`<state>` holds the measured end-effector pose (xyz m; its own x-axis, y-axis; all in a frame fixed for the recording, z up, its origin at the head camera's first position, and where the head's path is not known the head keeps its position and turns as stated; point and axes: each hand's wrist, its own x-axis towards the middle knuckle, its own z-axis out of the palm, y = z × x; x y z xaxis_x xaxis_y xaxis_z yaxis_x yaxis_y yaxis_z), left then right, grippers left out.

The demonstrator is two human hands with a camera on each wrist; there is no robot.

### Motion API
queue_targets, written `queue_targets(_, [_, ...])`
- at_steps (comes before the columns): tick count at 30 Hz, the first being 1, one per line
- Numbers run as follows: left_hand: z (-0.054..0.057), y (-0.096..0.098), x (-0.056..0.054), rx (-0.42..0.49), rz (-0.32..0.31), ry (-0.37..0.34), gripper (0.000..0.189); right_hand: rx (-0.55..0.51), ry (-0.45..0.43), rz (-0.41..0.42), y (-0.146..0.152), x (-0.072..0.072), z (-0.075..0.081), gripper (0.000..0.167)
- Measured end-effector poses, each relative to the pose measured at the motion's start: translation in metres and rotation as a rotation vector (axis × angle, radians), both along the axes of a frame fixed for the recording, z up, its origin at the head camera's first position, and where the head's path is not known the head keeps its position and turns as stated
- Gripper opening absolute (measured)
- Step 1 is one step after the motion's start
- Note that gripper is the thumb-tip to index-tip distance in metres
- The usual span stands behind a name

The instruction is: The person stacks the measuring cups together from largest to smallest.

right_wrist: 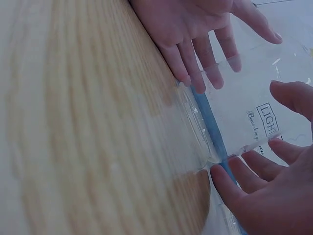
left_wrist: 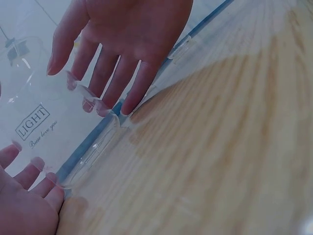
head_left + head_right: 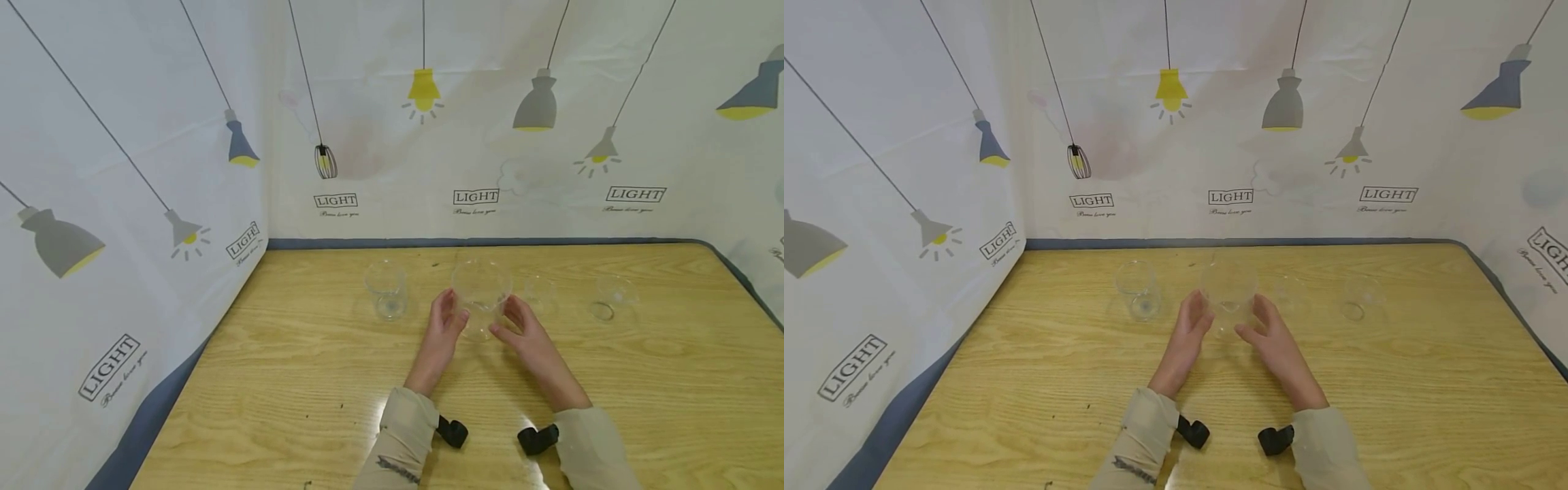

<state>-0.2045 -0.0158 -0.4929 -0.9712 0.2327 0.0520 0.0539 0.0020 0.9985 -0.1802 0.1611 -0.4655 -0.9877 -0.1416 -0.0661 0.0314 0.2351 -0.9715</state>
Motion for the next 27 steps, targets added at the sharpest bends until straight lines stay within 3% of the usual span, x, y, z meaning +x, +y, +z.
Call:
queue_targets(11, [0.0,0.0,0.003,0.015,0.016,0.004,0.063,-0.025,0.049,-0.008,0.0,0.0,-0.004,0.077])
queue_targets(19, [0.003,-0.001,0.003,0.005,0.007,0.002,0.061,-0.086,0.091,0.018,-0.001,0.001,-0.001,0.081])
queue_targets(27, [0.025,-0.004,0.014,0.032,-0.026,0.05,0.056,-0.048,0.088,0.0,-0.003,0.001,0.0,0.084])
